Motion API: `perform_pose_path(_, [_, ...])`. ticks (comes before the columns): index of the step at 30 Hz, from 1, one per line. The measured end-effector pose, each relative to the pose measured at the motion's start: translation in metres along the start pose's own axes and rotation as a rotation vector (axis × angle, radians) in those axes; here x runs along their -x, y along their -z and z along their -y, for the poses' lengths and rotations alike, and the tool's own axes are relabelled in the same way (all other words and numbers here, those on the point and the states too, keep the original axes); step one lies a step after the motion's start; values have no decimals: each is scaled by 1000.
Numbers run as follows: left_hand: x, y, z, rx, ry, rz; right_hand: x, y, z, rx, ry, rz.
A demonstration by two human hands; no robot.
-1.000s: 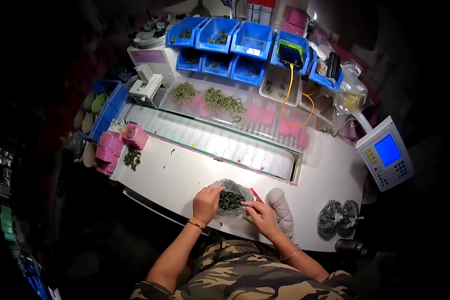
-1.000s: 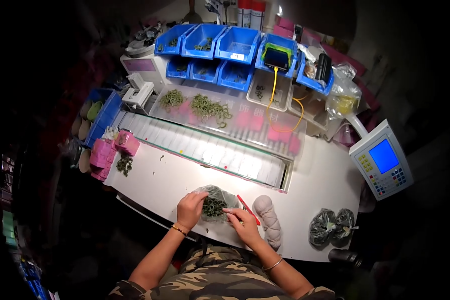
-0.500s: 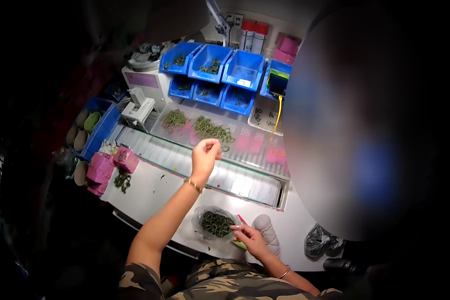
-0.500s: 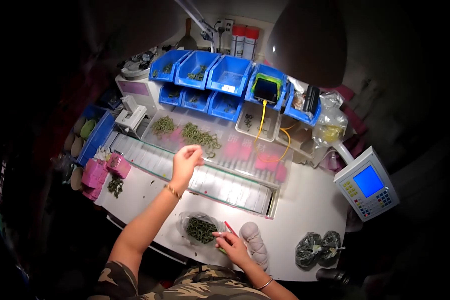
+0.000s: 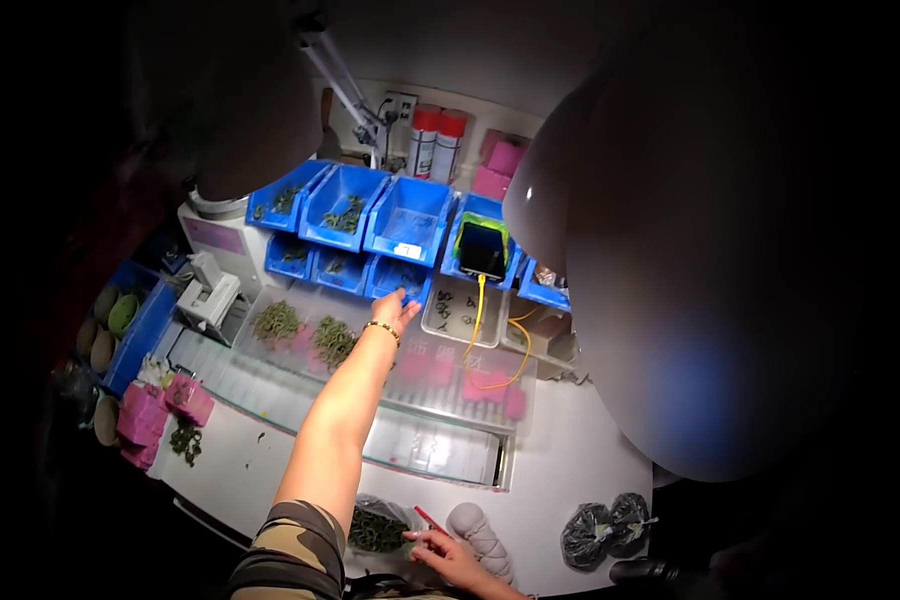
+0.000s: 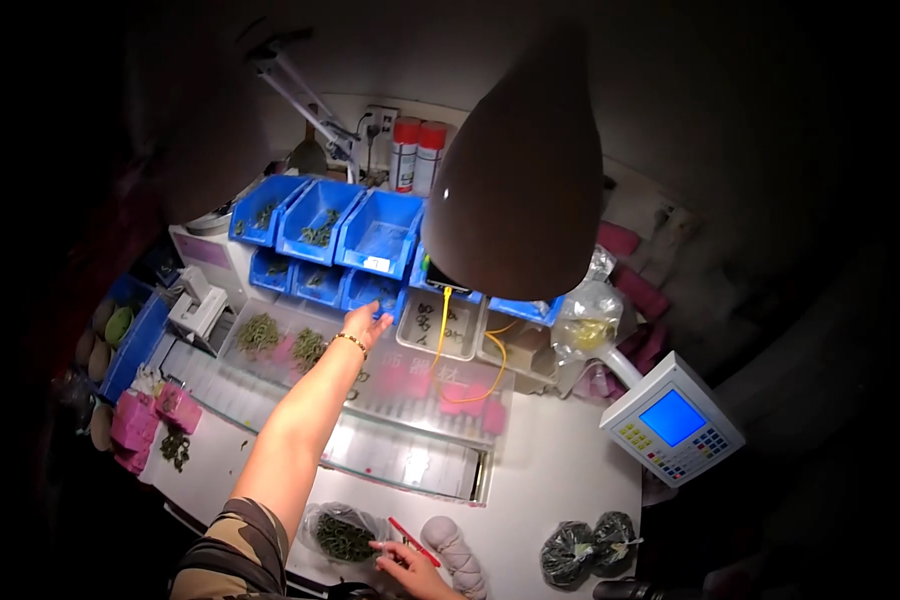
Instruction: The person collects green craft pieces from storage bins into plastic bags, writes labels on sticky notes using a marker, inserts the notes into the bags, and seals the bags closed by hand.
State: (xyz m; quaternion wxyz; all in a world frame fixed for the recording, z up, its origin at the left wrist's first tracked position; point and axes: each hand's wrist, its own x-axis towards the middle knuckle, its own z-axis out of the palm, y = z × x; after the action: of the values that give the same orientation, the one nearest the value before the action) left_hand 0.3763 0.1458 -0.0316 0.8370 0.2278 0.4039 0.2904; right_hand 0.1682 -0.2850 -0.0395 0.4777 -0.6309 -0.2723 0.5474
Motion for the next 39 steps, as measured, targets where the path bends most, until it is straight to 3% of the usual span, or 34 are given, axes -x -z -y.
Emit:
perform_pose_path(1, [-18, 4, 6, -10, -12, -2, 0, -1, -3, -29, 19, 18])
perform_pose_path(2, [-17, -1, 2, -29, 8, -6, 22, -11, 74, 211, -150, -101])
perform_pose_path(9, [-12, -5, -9, -9, 59, 29, 18, -18, 39, -53, -45, -55])
perform_pose_path(12, [0, -6, -11, -35, 23, 16, 14, -17, 33, 10, -53, -62])
perform_pose_path(14, [6, 1, -9, -58, 10, 8, 5, -9, 2, -94, 13, 56])
perform_pose_path(24, [154, 93, -34, -156, 125, 76, -8, -15, 4, -318, 49, -2])
perform_pose_path(30, [286, 174, -63, -496, 174, 270, -12, -14, -4, -408, 112, -104])
perform_pose_path(33, [341, 200, -75, -806, 120, 251, -16, -16, -9, -519, 99, -163])
perform_pose_path(39, [406, 210, -78, -1126, 104, 295, -20, -17, -4, -558, 71, -197])
